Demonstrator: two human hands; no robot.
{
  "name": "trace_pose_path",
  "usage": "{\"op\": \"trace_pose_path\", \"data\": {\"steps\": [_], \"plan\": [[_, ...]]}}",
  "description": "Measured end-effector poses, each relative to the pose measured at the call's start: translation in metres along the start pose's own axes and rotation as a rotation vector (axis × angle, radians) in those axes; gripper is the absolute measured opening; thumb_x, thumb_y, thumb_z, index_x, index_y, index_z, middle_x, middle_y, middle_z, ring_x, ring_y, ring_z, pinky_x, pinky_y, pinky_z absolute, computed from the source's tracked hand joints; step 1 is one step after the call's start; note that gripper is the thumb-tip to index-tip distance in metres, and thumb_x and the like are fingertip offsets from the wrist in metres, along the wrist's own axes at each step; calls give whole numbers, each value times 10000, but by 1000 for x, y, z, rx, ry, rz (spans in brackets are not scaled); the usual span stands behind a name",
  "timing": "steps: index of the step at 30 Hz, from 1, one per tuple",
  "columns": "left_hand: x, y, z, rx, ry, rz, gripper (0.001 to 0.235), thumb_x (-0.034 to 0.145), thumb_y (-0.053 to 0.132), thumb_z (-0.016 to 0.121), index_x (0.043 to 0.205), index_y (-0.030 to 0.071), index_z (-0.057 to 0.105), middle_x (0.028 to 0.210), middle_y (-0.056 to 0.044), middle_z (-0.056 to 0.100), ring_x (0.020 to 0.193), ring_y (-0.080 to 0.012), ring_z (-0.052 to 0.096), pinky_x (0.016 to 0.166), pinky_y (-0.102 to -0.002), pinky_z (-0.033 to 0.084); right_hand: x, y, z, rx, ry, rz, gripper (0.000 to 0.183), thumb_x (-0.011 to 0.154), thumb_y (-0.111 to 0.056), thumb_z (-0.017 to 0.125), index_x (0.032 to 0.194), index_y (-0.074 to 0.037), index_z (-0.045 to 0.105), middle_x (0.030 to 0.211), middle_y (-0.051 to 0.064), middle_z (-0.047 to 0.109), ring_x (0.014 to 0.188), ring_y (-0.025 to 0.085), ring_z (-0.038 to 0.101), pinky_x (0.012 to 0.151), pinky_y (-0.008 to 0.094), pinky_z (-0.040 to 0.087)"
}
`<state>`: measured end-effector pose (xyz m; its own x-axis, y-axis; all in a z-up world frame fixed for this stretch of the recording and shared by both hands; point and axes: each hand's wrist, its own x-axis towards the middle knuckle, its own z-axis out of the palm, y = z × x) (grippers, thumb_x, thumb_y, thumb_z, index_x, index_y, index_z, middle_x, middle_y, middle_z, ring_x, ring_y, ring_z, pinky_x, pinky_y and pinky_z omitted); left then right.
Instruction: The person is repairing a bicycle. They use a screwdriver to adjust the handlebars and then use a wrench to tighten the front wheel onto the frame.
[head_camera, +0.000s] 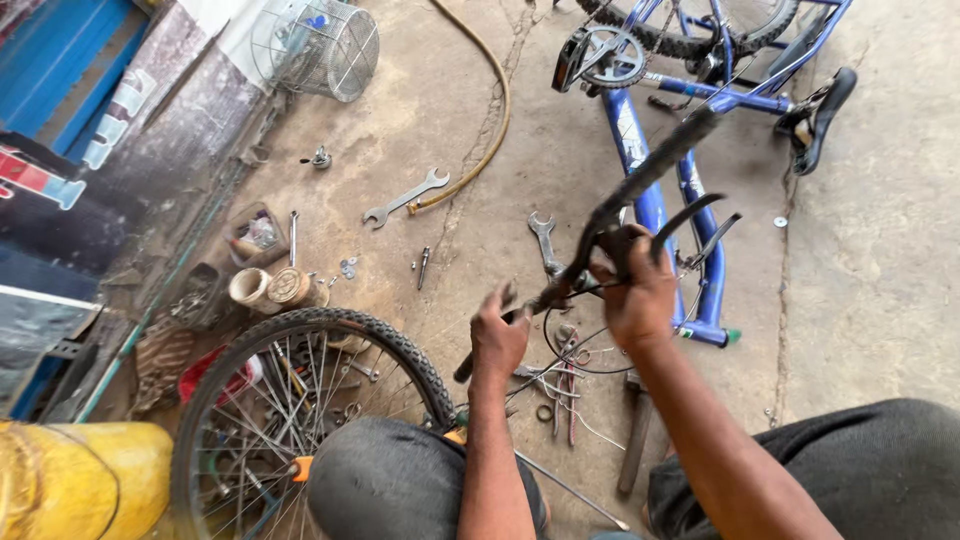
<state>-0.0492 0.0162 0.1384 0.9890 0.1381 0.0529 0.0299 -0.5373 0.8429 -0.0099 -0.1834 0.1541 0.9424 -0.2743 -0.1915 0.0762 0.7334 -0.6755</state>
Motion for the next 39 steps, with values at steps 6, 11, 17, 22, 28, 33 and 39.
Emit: {"op": "trace_pose_path", "data": {"steps": [6,11,17,22,28,33,39], "plan": [[10,87,-29,-250,10,205,1141,734,460,846,1548,-104,279,1344,-303,565,1146,-353,646,923,-418,564,-61,88,15,-710,-178,-328,303,996,-31,634,1298,-8,640,1156,155,738,1058,228,694,929,344,565],[43,102,-53,-201,58,94,927,697,275,732,1514,-11,400,1018,-154,609,805,-217,646,648,-340,626,-79,92,20,-923,-659,-624,487,818,69,590,1304,61,590,1246,225,656,1170,354,618,990,430,499],[75,63,-117,-491,-3,312,566,866,268,720,1335,-21,586,1042,-70,650,958,-170,629,889,-350,550,-58,33,6,-878,-945,550,304,898,-51,625,1158,23,764,1123,180,786,1061,321,746,960,461,623],[69,49,-97,-507,-120,198,671,928,592,619,1296,33,665,976,-46,628,885,-156,612,777,-330,552,-87,18,19,-848,-1182,800,508,904,-122,672,1398,-100,557,1301,52,693,1251,242,647,1069,410,505],[84,41,-113,-510,-17,284,699,1012,648,576,1267,-2,618,1044,-30,609,959,-132,540,882,-298,455,-173,74,16,-1549,-1342,11,392,829,-68,615,1220,-33,604,1156,194,605,1068,403,617,920,475,522],[98,28,-139,-681,116,188,526,931,474,746,1166,22,618,988,-23,614,920,-129,546,855,-289,451,-176,155,-72,-1820,-1347,100,274,887,-124,561,1151,-71,615,1160,171,603,1088,369,608,919,474,504],[97,6,-141,-562,110,94,434,889,384,849,999,27,627,854,-27,629,759,-151,583,684,-317,488,-90,208,-173,-1954,-715,257,440,854,-276,700,1225,-81,565,1189,197,585,1163,381,546,982,474,480]]}}
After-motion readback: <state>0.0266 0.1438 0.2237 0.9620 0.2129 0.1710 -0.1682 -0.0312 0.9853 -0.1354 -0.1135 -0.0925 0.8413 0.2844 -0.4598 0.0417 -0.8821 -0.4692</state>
